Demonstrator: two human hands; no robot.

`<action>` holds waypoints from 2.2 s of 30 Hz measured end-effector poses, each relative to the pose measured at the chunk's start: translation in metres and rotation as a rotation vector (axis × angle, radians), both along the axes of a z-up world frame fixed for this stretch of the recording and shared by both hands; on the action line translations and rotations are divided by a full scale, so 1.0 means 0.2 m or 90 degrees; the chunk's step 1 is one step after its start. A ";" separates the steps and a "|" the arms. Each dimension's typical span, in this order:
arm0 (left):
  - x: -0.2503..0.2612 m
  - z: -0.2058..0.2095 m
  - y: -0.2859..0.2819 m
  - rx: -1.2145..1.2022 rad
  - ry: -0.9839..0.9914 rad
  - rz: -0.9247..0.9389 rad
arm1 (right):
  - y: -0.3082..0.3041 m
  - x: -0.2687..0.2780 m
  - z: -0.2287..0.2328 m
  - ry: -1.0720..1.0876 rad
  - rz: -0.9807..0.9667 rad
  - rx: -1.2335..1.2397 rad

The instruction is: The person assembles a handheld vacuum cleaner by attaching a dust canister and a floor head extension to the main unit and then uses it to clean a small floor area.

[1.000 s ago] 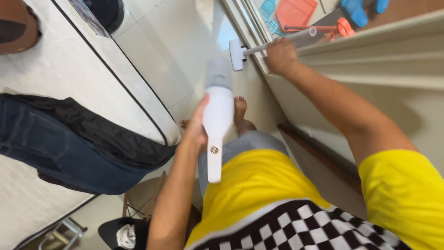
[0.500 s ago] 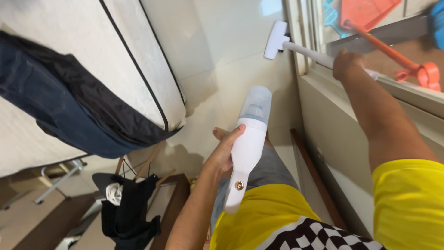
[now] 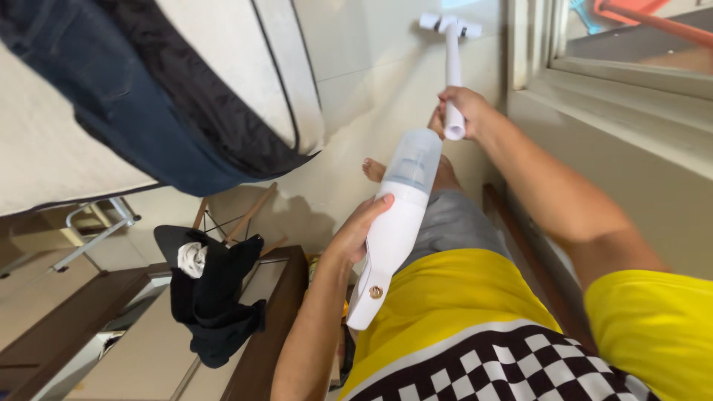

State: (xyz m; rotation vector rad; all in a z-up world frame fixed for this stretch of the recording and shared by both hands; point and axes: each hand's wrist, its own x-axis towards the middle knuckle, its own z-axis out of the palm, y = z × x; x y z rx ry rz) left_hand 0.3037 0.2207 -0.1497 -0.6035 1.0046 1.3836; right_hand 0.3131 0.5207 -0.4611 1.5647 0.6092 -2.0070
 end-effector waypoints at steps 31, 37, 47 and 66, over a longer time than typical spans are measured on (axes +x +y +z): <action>0.18 -0.10 -0.12 0.171 0.104 0.257 | -0.52 -0.81 1.11 0.517 0.129 0.355; 0.15 -0.09 -0.03 0.168 0.095 0.250 | -0.44 -0.82 1.13 0.572 0.147 0.390; 0.18 -0.12 0.03 0.167 0.124 0.262 | -0.44 -0.82 1.22 0.473 0.180 0.352; 0.00 -0.19 0.11 -0.020 0.247 0.139 | -0.55 -0.63 1.06 0.340 0.255 0.488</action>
